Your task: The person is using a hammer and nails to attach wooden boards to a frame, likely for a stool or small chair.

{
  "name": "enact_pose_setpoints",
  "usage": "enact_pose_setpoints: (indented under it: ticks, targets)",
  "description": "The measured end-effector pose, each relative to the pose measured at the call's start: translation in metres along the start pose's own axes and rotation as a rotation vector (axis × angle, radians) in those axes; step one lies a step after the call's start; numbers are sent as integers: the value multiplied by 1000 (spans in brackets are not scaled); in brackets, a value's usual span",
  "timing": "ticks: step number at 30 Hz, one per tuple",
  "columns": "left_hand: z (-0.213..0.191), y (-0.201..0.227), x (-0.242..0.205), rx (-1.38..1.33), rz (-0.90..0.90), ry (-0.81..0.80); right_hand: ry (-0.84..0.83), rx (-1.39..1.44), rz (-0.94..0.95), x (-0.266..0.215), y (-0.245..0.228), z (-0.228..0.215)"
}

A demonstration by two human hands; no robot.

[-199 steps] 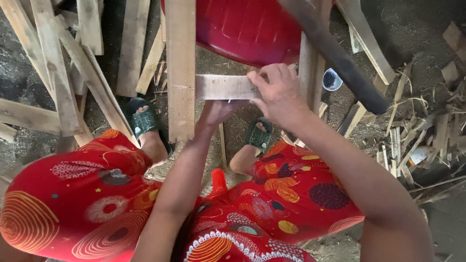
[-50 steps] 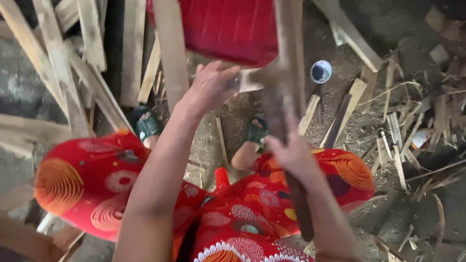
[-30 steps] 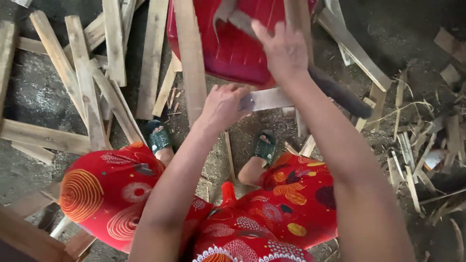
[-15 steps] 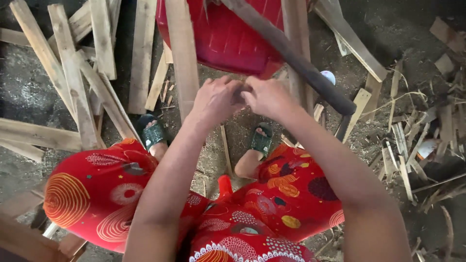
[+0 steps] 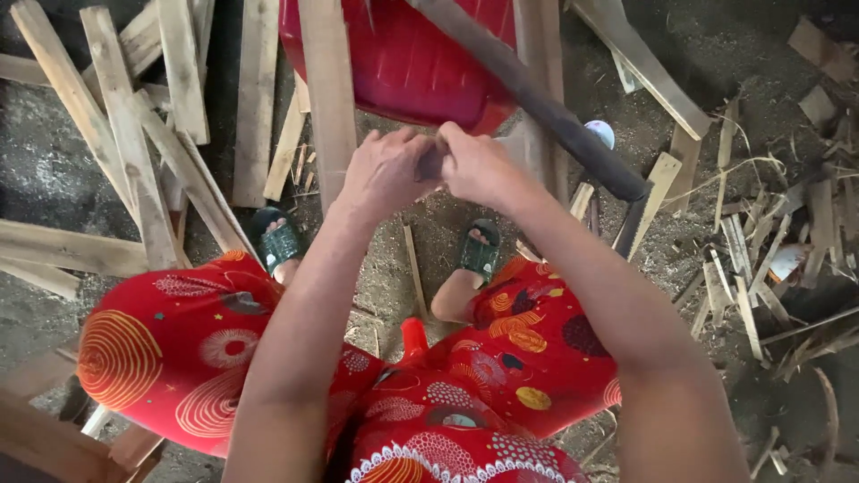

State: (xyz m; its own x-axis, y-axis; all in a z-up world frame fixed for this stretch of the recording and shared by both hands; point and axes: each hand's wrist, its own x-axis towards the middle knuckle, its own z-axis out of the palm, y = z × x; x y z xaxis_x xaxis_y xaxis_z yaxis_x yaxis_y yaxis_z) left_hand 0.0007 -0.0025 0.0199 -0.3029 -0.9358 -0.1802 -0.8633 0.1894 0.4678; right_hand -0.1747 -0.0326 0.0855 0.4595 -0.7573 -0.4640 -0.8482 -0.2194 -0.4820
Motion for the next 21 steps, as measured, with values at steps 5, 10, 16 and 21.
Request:
enact_pose_setpoints:
  ticks: [5,10,16,21]
  targets:
    - [20,-15,-1,21,97,155,163,-572,-290,-5,28,-6]
    - [55,11,-17,203,225,693,135,-636,-352,8,56,16]
    - [134,57,-56,-454,-194,537,147,-596,-444,8,61,16]
    - [105,61,-24,-783,-534,574,286,-666,-476,19,75,32]
